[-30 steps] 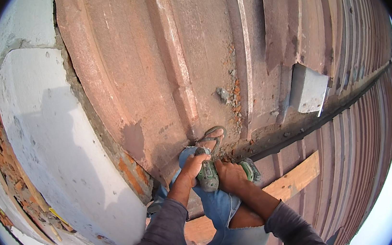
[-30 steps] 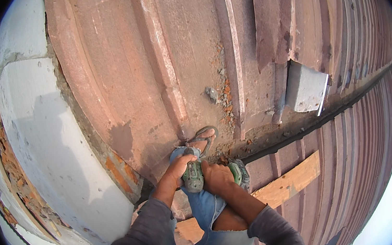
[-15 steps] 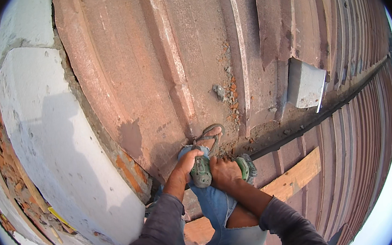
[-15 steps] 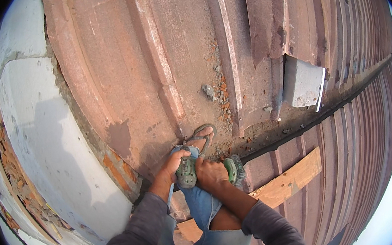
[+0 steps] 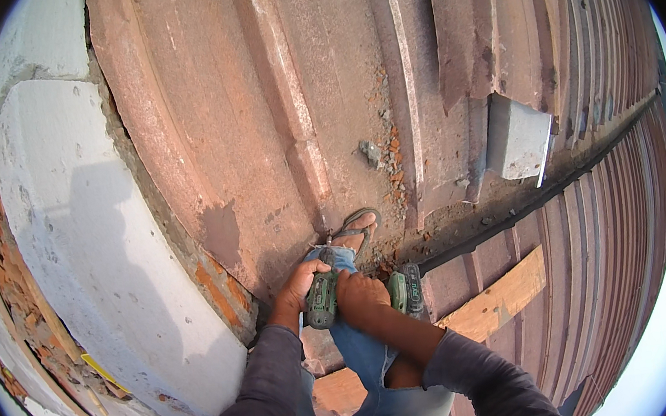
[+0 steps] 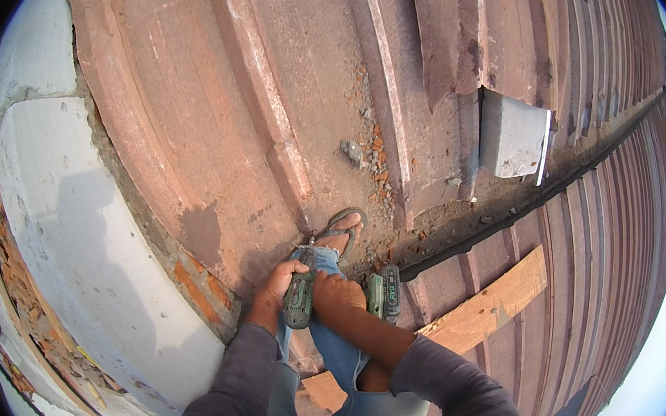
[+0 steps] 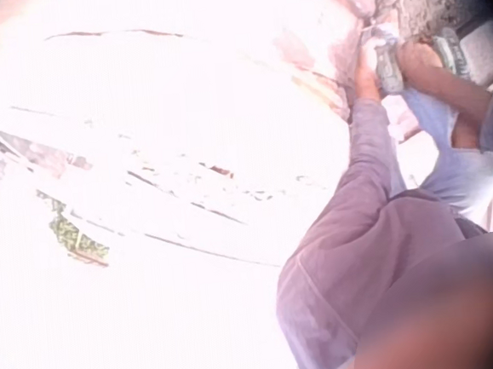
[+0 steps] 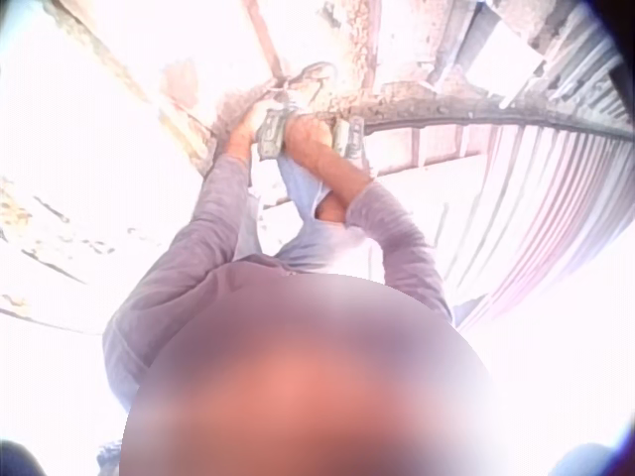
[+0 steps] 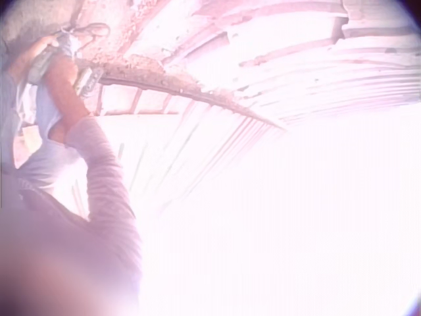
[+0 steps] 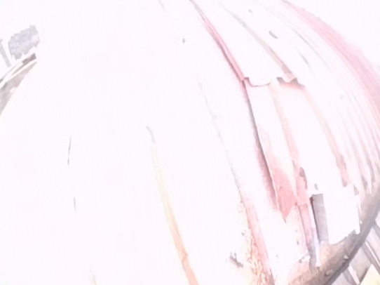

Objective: The person uses a cordless drill to drive screws into a corrugated metal roof sheet, then switches to a hammer to drive nails into the same sheet. The person adjusts the sheet position and continues fastening it to the roof structure.

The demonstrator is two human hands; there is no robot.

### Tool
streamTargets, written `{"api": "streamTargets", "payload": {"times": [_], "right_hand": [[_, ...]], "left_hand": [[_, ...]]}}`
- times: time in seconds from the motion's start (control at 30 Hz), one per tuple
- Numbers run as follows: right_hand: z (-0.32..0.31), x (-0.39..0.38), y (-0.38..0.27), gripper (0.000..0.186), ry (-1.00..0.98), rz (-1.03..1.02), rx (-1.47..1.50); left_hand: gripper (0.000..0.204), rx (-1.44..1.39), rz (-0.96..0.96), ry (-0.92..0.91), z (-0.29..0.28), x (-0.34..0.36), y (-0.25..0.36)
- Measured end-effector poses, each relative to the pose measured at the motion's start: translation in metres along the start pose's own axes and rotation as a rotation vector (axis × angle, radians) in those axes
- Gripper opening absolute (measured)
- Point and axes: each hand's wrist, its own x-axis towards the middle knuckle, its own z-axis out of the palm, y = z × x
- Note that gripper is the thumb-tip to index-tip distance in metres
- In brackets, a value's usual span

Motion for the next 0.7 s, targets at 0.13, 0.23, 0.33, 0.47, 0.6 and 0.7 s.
{"api": "streamTargets", "payload": {"times": [0.13, 0.23, 0.33, 0.47, 0.6, 0.7], "right_hand": [[0.01, 0.001, -0.008, 0.019, 0.037, 0.067, -0.005], [0.012, -0.002, -0.008, 0.021, 0.046, 0.06, -0.011], [0.01, -0.007, -0.005, 0.024, 0.051, 0.045, -0.002], [0.007, -0.012, -0.001, 0.021, 0.025, 0.059, 0.037], [0.007, -0.012, 0.0, 0.021, 0.0, 0.072, 0.061], [0.007, -0.013, 0.001, 0.023, -0.006, 0.073, 0.075]], "left_hand": [[0.029, 0.079, 0.044, -0.002, -0.007, 0.0, 0.0], [0.026, 0.059, -0.012, -0.05, -0.006, -0.001, 0.002], [0.025, 0.093, 0.007, -0.043, -0.001, -0.003, 0.002], [0.028, 0.128, 0.051, -0.056, 0.008, -0.005, -0.001], [0.028, 0.109, 0.031, -0.085, 0.012, -0.007, -0.002], [0.026, 0.12, 0.059, -0.094, 0.012, -0.007, -0.003]]}}
